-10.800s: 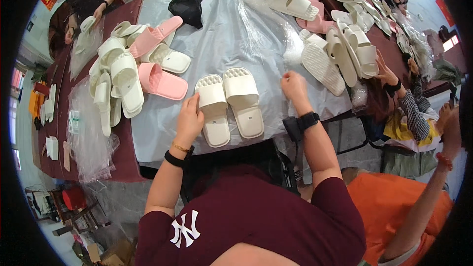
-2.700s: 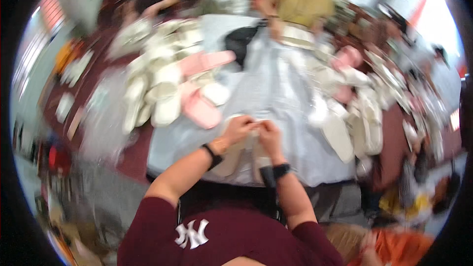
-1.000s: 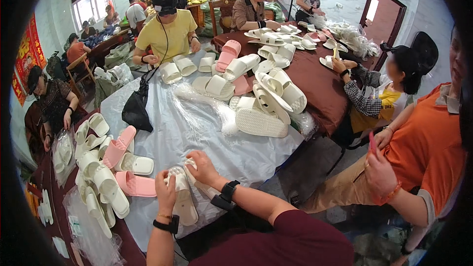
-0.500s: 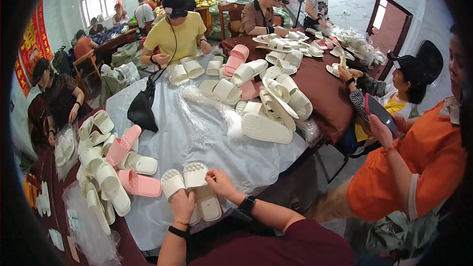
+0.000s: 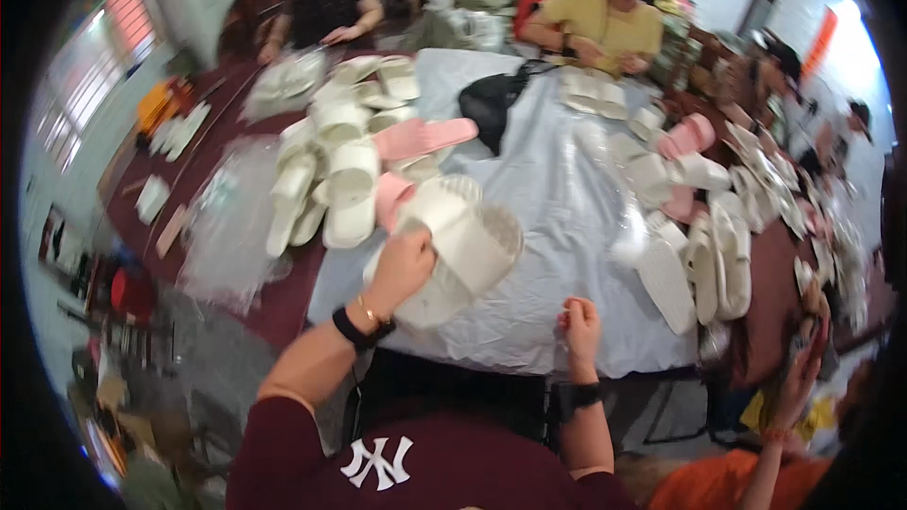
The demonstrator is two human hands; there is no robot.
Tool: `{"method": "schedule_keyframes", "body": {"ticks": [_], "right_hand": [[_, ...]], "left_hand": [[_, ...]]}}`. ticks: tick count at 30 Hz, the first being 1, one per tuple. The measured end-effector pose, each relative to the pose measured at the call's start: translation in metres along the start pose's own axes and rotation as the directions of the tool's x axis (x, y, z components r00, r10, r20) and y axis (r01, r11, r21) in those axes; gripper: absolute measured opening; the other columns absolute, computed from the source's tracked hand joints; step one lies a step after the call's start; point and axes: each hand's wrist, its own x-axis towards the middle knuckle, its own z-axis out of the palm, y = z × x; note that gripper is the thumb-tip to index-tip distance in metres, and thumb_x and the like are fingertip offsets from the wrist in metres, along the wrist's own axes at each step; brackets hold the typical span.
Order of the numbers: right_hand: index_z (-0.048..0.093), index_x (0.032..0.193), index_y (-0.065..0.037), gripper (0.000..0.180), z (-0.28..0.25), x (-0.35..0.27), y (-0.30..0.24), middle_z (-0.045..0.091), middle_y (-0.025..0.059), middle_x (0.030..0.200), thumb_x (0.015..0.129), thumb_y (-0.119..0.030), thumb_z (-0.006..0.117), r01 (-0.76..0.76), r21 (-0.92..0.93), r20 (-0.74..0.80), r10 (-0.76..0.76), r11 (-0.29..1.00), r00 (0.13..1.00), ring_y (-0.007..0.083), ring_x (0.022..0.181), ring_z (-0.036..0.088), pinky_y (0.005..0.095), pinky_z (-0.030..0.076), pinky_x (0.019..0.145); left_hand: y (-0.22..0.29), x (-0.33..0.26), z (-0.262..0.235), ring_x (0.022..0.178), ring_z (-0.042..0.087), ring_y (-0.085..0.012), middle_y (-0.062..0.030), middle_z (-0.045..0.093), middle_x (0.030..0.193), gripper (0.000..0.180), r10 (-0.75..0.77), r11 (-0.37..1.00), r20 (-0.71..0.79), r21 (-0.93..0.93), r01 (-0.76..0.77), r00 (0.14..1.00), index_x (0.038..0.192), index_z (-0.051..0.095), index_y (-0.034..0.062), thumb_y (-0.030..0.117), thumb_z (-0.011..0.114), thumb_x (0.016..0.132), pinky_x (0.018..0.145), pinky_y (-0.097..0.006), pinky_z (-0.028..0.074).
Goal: Inspecting and finishing white slippers by checking the straps and soles at a factory table.
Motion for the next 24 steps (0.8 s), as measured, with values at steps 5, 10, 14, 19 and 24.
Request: {"method": "schedule_keyframes", "body": {"ticks": [5,10,14,19,24], "right_hand": [[0.06,0.093,-0.003,0.013,-0.002,0.01,0.018,0.061,0.0027,0.086,0.094,-0.013,0.052,0.054,0.029,0.124,-0.057,0.998,0.991,0.0091,0.064,0.056,0.0223,0.045,0.058],[0.06,0.093,-0.002,0.011,0.016,-0.002,0.007,0.062,0.004,0.086,0.093,-0.011,0.053,0.06,-0.01,0.163,-0.057,0.998,0.985,0.0102,0.066,0.057,0.0227,0.045,0.059],[0.061,0.097,-0.001,0.012,0.052,-0.019,-0.012,0.062,0.0028,0.088,0.091,-0.01,0.055,0.071,-0.121,0.259,-0.038,0.99,0.965,0.0096,0.072,0.058,0.0233,0.046,0.065],[0.044,0.13,-0.002,0.046,0.138,-0.039,-0.053,0.056,0.0136,0.121,0.087,-0.007,0.057,0.084,0.066,0.662,-0.106,0.994,0.742,0.0215,0.105,0.057,0.0326,0.049,0.083],[0.039,0.137,-0.003,0.067,0.193,-0.078,-0.07,0.056,0.0014,0.105,0.081,-0.02,0.072,-0.202,0.259,0.86,-0.13,0.944,0.494,0.0084,0.089,0.052,0.0253,0.046,0.077]], "left_hand": [[-0.029,0.065,-0.126,0.051,0.06,-0.0225,-0.0152,0.06,0.059,0.017,-0.177,0.979,-0.27,0.051,0.197,0.947,0.077,0.061,-0.0021,0.009,0.049,0.079,0.051,-0.037,0.046],[-0.057,0.091,-0.196,0.063,0.06,-0.0123,-0.0064,0.064,0.09,0.034,-0.531,0.8,-0.258,-0.466,0.378,0.807,0.117,0.05,0.0032,0.01,0.055,0.084,0.048,-0.024,0.045],[-0.052,0.098,-0.16,0.065,0.058,-0.0107,-0.0055,0.064,0.089,0.019,-0.551,0.249,0.049,-0.943,0.22,0.833,0.105,0.057,0.0022,0.013,0.058,0.09,0.05,-0.02,0.043],[0.014,0.104,-0.084,0.057,0.049,-0.0076,-0.0011,0.052,0.075,0.012,-0.183,-0.38,0.4,-0.871,0.31,0.898,0.096,0.054,-0.0022,0.008,0.047,0.094,0.048,-0.019,0.041],[0.036,0.096,-0.032,0.055,0.045,-0.0087,-0.0023,0.052,0.069,0.016,-0.012,-0.358,0.238,-0.908,0.218,0.971,0.104,0.052,-0.001,0.003,0.052,0.088,0.045,-0.02,0.037]]}}
